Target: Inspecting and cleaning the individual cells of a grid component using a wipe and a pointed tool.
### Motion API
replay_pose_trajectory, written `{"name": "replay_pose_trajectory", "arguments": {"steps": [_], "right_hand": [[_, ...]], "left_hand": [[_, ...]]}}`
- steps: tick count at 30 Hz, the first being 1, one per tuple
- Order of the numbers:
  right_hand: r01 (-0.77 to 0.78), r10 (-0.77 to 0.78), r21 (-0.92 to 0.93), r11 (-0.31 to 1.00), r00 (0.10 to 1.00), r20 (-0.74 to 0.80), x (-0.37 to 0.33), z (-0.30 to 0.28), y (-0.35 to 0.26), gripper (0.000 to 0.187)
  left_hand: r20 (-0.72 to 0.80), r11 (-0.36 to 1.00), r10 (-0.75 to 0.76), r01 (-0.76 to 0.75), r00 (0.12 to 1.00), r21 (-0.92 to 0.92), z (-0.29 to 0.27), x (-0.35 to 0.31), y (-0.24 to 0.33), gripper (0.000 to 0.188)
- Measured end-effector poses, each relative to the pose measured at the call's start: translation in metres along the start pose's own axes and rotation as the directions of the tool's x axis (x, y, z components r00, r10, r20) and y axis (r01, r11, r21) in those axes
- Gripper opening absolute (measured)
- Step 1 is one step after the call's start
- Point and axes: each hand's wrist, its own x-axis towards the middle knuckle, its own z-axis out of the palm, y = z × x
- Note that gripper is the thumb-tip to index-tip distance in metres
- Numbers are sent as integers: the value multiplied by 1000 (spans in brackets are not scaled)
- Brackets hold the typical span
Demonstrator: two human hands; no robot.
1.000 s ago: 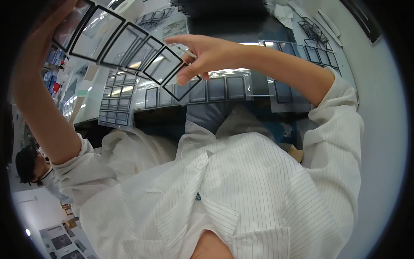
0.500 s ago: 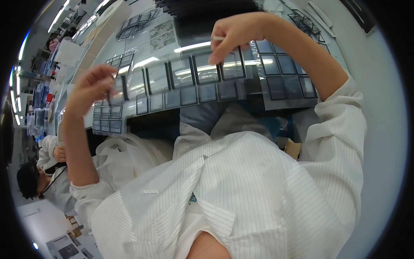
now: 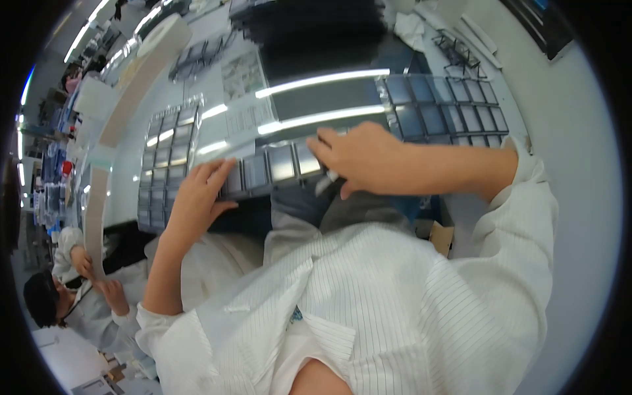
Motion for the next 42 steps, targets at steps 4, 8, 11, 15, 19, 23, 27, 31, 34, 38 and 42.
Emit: {"name": "replay_pose_trajectory", "arguments": {"steps": [4, 8, 11, 15, 19, 23, 27, 31, 34, 38, 42], "right_hand": [[125, -129, -32, 992, 981, -144, -6, 0, 13, 57], [178, -162, 190, 966, 982, -96, 1, -35, 42, 26], [1, 10, 45, 999, 971, -240, 2, -68, 80, 27], [-367, 130, -231, 901, 736, -665, 27, -105, 160, 28], [-508, 52, -326, 797, 596, -801, 43, -108, 217, 31], [-493, 265, -162, 855, 684, -679, 22, -79, 229, 33], [-318, 245, 53, 947, 606, -757, -62, -32, 215, 31], [-442, 472, 208, 873, 654, -591, -142, -10, 216, 25], [-676, 759, 347, 650, 561, -330, -181, 4, 227, 26], [-846, 944, 422, 326, 313, -101, -210, 29, 246, 23], [-731, 949, 634, 253, 316, -14, -220, 52, 251, 25]], "left_hand": [[146, 984, 15, 11, 989, -177, -23, 9, -11, 54], [265, 947, -40, 121, 963, -298, -54, 34, -28, 27], [146, 976, 4, 28, 989, -215, -83, 88, -41, 26], [-345, 992, 85, -49, 935, 113, -94, 187, -71, 26], [-448, 943, 216, -65, 868, 327, -90, 260, -97, 27], [-540, 880, 326, -40, 776, 473, -51, 272, -74, 32], [-533, 954, 267, -299, 803, 28, -10, 218, 9, 16], [-286, 895, 312, -382, 906, -232, 26, 181, 64, 19], [-243, 841, 294, -371, 924, -393, 39, 198, 81, 20], [-332, 841, 225, -355, 916, -408, 62, 243, 90, 19], [-296, 897, 152, -258, 943, -360, 81, 282, 96, 25]]}}
